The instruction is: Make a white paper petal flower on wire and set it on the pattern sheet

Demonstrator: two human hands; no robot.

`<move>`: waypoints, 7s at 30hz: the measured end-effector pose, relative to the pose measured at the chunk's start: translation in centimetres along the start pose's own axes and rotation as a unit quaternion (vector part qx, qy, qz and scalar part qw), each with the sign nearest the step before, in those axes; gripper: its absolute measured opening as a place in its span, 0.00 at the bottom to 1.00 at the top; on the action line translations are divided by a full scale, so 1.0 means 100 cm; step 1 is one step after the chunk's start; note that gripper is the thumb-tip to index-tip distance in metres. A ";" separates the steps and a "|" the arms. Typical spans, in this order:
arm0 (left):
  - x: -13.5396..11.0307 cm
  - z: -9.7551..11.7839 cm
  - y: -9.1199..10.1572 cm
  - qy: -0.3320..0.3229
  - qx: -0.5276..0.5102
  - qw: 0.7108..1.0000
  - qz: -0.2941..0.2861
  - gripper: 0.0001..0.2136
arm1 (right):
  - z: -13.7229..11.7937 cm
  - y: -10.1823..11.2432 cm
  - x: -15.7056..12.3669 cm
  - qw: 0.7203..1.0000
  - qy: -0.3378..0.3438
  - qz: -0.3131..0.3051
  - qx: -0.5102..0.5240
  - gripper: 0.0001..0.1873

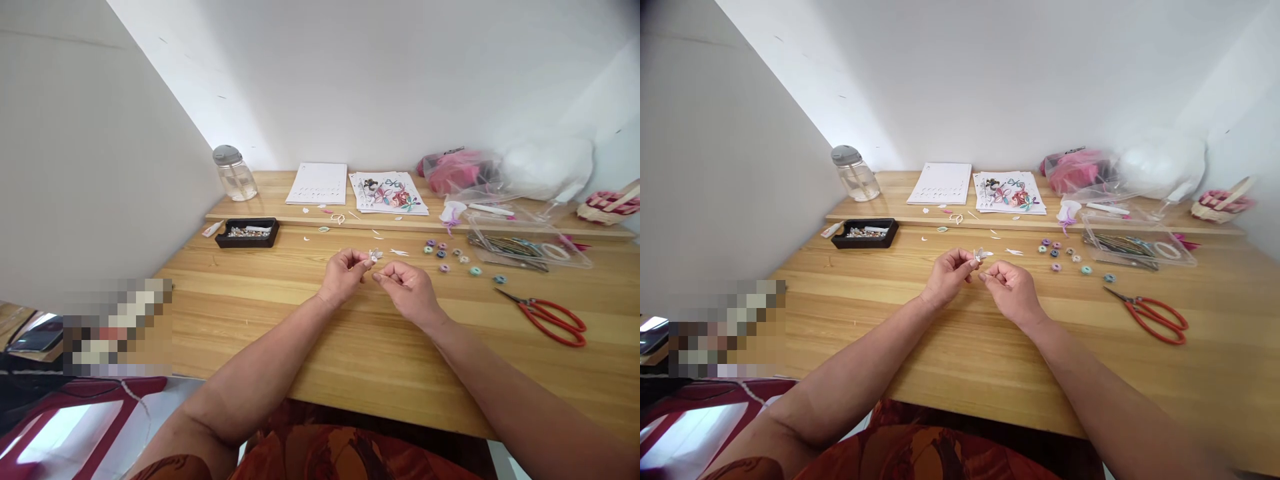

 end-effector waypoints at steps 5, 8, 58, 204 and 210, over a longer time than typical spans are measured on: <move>-0.005 -0.002 -0.008 0.059 -0.108 0.991 -0.048 0.17 | -0.001 -0.002 0.001 1.000 -0.004 -0.019 0.022 0.16; -0.005 -0.004 -0.009 0.076 -0.121 0.988 -0.051 0.19 | 0.000 0.001 0.002 1.000 0.008 -0.019 -0.005 0.15; -0.008 -0.009 -0.018 0.062 0.057 0.980 -0.179 0.11 | 0.017 0.011 0.007 0.986 -0.141 -0.086 0.029 0.08; -0.010 -0.012 -0.012 0.123 -0.012 0.988 -0.097 0.10 | 0.014 0.000 -0.001 0.945 -0.219 -0.103 0.219 0.11; -0.010 -0.003 -0.014 0.037 0.048 0.991 -0.118 0.12 | 0.012 0.001 -0.001 0.947 -0.211 -0.103 0.221 0.10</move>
Point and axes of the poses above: each hand's wrist, its own x-axis towards the middle knuckle, its own y-axis out of the back of the hand, z = x × y, the point moved 8 cm from there along x, towards the middle knuckle, and after that the axes turned 9 degrees about z, right-handed, at the moved point
